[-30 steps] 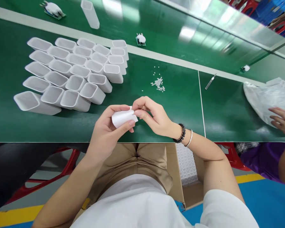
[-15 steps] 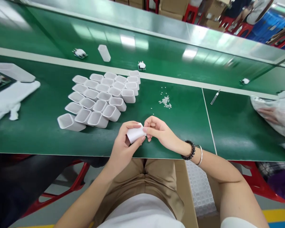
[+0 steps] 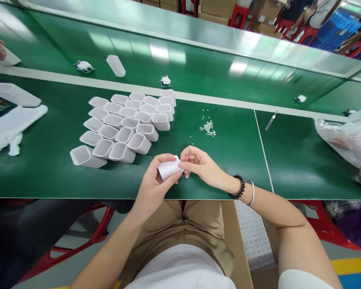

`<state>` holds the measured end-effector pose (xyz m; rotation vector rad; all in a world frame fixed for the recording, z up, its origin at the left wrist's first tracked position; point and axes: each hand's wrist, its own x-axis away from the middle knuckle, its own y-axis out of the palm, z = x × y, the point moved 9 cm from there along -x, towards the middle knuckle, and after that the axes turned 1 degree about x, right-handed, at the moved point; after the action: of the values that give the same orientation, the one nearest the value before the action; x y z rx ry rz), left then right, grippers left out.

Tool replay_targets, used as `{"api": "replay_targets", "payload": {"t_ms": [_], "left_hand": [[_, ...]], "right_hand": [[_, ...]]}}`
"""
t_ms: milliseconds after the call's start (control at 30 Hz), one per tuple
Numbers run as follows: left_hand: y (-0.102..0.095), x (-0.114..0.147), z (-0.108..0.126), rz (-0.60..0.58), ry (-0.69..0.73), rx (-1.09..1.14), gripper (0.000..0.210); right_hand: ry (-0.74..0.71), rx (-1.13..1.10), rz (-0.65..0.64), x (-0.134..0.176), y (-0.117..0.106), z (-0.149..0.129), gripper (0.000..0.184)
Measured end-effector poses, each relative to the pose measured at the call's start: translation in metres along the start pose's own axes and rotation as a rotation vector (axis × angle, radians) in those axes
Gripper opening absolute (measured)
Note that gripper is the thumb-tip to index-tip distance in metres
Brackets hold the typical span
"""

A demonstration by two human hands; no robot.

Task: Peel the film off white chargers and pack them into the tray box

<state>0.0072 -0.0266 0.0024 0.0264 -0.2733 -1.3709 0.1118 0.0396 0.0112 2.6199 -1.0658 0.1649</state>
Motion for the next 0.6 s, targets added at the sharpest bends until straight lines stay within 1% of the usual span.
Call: {"api": "replay_targets", "payload": {"t_ms": [167,267,400,500,600], "left_hand": [[0.0,-0.003,-0.007,0.03,-0.056,0.001,0.033],[0.003,-0.007,-0.01,0.003,-0.074,0.06,0.034],[0.003,-0.01,-0.009,-0.027,-0.049,0.096,0.033],[0.0,-0.01,-0.007,-0.03,-0.014,0.07,0.031],[-0.002,-0.01,-0.003,-0.028,0.055,0.03,0.025]], "right_hand": [[0.001,0.019,-0.03,-0.003,-0.001,0.002,0.032],[-0.002,0.005,-0.033,-0.004,-0.003,0.002,0.031],[-0.027,-0.005,-0.035,-0.002,-0.004,-0.001,0.027],[-0.057,0.1,-0.037,0.0,-0.004,-0.004,0.024],[-0.072,0.211,-0.033,0.003,-0.003,-0.005,0.021]]}}
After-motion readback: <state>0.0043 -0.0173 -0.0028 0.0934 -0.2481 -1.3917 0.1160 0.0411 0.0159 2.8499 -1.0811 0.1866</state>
